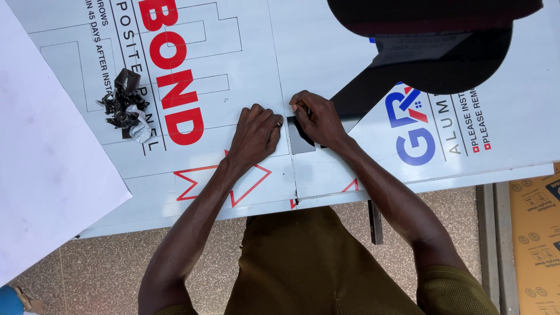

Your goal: Weeding excess vinyl from a composite sign panel using a hand tool

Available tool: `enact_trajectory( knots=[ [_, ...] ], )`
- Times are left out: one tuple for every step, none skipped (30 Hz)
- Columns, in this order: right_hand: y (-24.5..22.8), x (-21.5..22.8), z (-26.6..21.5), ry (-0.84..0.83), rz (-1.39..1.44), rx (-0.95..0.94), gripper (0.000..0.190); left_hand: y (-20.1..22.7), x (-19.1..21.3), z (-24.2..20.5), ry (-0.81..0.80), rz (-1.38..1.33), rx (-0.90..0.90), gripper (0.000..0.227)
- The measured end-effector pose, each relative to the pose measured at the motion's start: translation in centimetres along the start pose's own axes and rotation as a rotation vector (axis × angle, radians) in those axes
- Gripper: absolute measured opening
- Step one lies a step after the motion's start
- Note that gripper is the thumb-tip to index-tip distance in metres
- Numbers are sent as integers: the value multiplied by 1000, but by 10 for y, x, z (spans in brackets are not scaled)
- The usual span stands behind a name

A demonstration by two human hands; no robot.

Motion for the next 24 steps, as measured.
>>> enact_trajectory(
  knots=[
    [-1, 0, 0, -2, -1, 1, 8, 1, 1, 1, 2, 0, 1, 17],
    [-1, 0, 0, -1, 8, 2, 8, 1, 0, 1, -7, -5, 19, 15],
    [-2, 0, 1, -4, 16, 8, 8, 1, 0, 2, -11, -8, 40, 12],
    [-3, 0, -1, -10, 15, 13, 8, 1, 2, 0, -4, -7, 43, 12],
    [-4, 0, 0, -7, 20, 12, 8, -1, 5, -2, -4, -66, 68, 13],
    [-4, 0, 0, -3, 26, 11, 8, -3, 7, -3, -4, -127, 92, 15],
    [-4, 0, 1, -4, 29, 14, 8, -4, 10, -1, -3, -123, 94, 15],
    [-3, 0, 1, -7, 32, 18, 8, -4, 12, 1, -20, -120, 91, 18],
    [-1, 0, 0, -9, 32, 17, 9, -3, 11, 3, -38, -122, 86, 21],
    [-2, -1, -1, -9, 32, 17, 9, -6, 13, 6, -39, -123, 85, 21],
    [-1, -1, -1, -3, 31, 13, 9, -6, 11, 9, -80, -75, 59, 19],
    [-1, -1, -1, 3, 30, 9, 9, -6, 9, 12, -121, -27, 32, 17],
    [-2, -1, -1, -2, 32, 13, 9, -5, 9, 13, -117, -25, 38, 17],
    [-2, -1, -1, -5, 28, 16, 9, -3, 7, 15, -122, 5, 24, 17],
    [-2, -1, -1, -5, 22, 18, 9, -1, 6, 17, -128, 36, 8, 18],
    [-3, -2, -1, -7, 24, 22, 9, 0, 4, 14, -125, 39, 11, 18],
    [-2, -1, -1, -8, 20, 16, 9, 0, 2, 13, -122, 66, 16, 17],
    [-1, 0, -1, -9, 16, 10, 8, 1, 0, 13, -119, 92, 21, 17],
    [-3, 0, -3, -2, 5, 16, 8, 7, 2, 11, -111, 94, 10, 17],
    [-4, -1, -4, 1, 16, 3, 8, 10, 4, 8, -121, 82, 53, 17],
    [-4, 0, 0, 8, 23, -1, 8, 10, 7, 10, -126, 75, 91, 17],
    [-3, 5, 4, 20, 10, 13, 8, 7, 1, 13, -112, 83, 74, 17],
    [-4, 3, 3, 11, 14, 8, 8, 3, -6, 8, -106, 81, 127, 17],
    [-4, 0, 0, 1, 19, 3, 8, -2, -14, 1, -100, 79, 181, 17]
  ],
)
Point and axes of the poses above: each hand's wrist, its own z-axis towards the middle knuckle, its own x-axis out of the back of the hand, y = z × x, the point moved 7 cm from there along z, towards the middle knuckle, and after that the axes turned 4 degrees about -y, right-handed, at the moved point
